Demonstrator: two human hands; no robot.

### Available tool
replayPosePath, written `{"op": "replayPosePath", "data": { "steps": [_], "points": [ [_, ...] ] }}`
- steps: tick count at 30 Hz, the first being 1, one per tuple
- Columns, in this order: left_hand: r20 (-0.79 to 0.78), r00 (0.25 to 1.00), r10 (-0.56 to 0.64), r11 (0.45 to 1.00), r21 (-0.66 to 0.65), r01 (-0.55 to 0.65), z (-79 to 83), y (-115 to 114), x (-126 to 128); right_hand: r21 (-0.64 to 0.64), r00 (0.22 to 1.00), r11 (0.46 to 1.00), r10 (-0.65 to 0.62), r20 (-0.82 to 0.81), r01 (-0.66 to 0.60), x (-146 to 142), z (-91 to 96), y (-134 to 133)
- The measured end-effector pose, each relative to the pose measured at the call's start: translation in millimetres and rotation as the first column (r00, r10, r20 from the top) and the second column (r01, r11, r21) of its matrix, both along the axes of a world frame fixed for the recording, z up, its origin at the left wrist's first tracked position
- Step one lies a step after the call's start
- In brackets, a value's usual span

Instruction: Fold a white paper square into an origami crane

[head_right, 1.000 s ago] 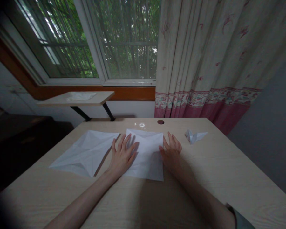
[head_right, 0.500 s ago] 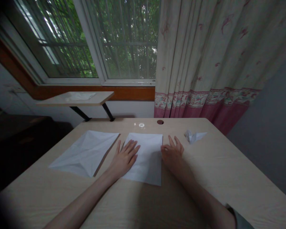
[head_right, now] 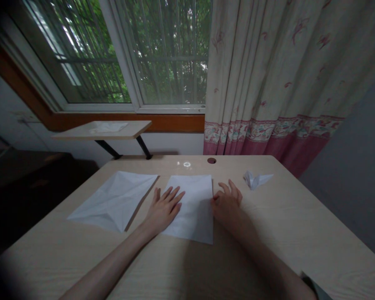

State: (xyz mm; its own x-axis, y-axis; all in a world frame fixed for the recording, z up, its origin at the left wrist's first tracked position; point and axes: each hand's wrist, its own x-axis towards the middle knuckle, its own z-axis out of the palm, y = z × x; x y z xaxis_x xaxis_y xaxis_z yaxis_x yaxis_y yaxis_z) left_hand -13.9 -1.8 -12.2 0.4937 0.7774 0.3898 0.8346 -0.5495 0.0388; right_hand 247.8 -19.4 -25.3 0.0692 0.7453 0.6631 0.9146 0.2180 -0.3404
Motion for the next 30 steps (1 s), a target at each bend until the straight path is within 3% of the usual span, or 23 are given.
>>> {"op": "replayPosePath", "data": {
  "steps": [6, 12, 22, 30],
  "points": [
    [0.004, 1.000, -0.005, 1.000, 0.015, 0.005, 0.7, -0.6, -0.1, -0.086, 1.000, 0.996, -0.002, 0.019, 0.004, 3.4, 5.6, -2.3],
    [0.008, 1.000, 0.002, 1.000, 0.012, -0.002, 2.0, -1.1, 0.3, -0.091, 1.000, 0.996, 0.017, 0.018, -0.015, 3.0, 6.4, -1.7],
    [0.020, 1.000, -0.009, 0.999, 0.053, 0.008, 4.1, -1.0, -0.9, 0.056, 0.996, 0.997, 0.057, -0.063, -0.054, -3.4, 15.6, -3.7],
    [-0.006, 0.998, -0.064, 0.998, 0.005, 0.064, 18.7, -8.1, 1.1, 0.096, 0.982, 0.991, 0.111, -0.155, -0.096, 1.9, 12.9, 0.1]
  ]
}}
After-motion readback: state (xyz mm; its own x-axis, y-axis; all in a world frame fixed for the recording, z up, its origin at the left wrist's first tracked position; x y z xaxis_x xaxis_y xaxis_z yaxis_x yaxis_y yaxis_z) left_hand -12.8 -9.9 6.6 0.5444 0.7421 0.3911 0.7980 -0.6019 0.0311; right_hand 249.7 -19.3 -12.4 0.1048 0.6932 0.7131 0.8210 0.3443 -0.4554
